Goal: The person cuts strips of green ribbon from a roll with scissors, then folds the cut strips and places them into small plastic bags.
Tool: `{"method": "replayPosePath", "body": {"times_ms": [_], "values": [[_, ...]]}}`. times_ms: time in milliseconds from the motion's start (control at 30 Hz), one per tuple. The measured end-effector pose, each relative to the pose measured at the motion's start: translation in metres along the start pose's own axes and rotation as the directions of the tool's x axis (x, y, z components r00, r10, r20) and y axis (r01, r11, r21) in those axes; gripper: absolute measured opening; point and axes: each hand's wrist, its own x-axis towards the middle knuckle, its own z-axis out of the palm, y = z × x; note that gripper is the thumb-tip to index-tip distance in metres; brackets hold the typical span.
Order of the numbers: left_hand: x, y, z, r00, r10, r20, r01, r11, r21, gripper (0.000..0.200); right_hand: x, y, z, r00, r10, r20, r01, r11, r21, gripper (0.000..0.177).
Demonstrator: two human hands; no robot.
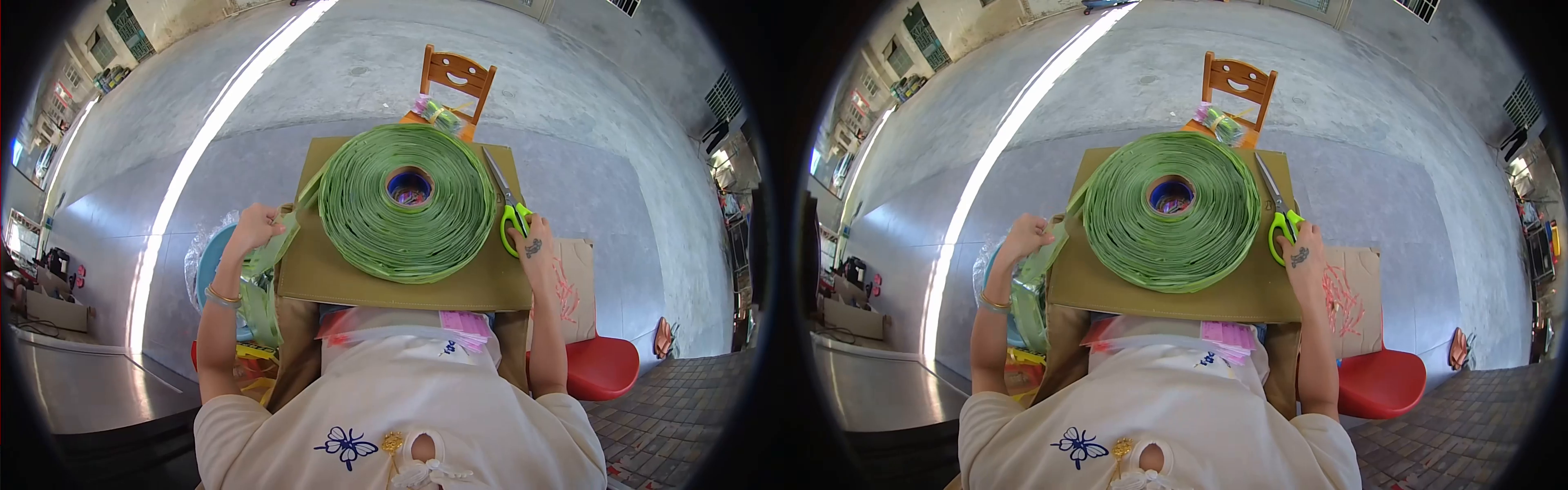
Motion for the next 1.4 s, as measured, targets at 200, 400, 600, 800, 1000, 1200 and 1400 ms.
{"method": "replayPosePath", "body": {"times_ms": [200, 400, 600, 800, 1000, 1200, 1400], "values": [[-0.061, -0.081, -0.066, 0.814, -0.239, 0.529, 0.231, 0.969, 0.082, 0.013, 0.002, -0.004, -0.004, 1.0, 0.017, 0.006, -0.017, 1.0, -0.001, 0.042], [-0.06, -0.068, -0.033, 0.891, -0.151, 0.428, 0.309, 0.892, -0.33, 0.045, 0.004, -0.001, -0.002, 1.0, 0.001, 0.0, -0.001, 1.0, 0.001, 0.044], [0.043, -0.023, -0.01, 0.996, 0.087, -0.017, -0.089, 0.987, -0.137, 0.057, 0.004, -0.003, -0.004, 1.0, -0.007, 0.009, 0.007, 1.0, -0.001, 0.044], [0.13, 0.037, 0.027, 0.954, 0.296, -0.051, -0.296, 0.955, -0.005, 0.046, 0.006, 0.001, -0.002, 1.0, -0.011, 0.01, 0.011, 1.0, -0.009, 0.043], [0.106, 0.042, 0.011, 0.984, 0.163, -0.066, -0.157, 0.984, 0.089, 0.016, 0.007, 0.003, -0.001, 1.0, -0.022, -0.008, 0.022, 1.0, 0.003, 0.044], [0.025, -0.013, -0.046, 0.982, -0.069, 0.178, 0.068, 0.998, 0.013, 0.013, 0.013, 0.013, 0.0, 0.999, -0.032, 0.014, 0.032, 0.999, 0.042, 0.043], [-0.035, -0.061, -0.073, 0.858, -0.147, 0.493, 0.199, 0.978, -0.055, 0.017, 0.021, 0.028, 0.004, 0.997, -0.08, 0.025, 0.078, 0.996, 0.047, 0.038]]}}
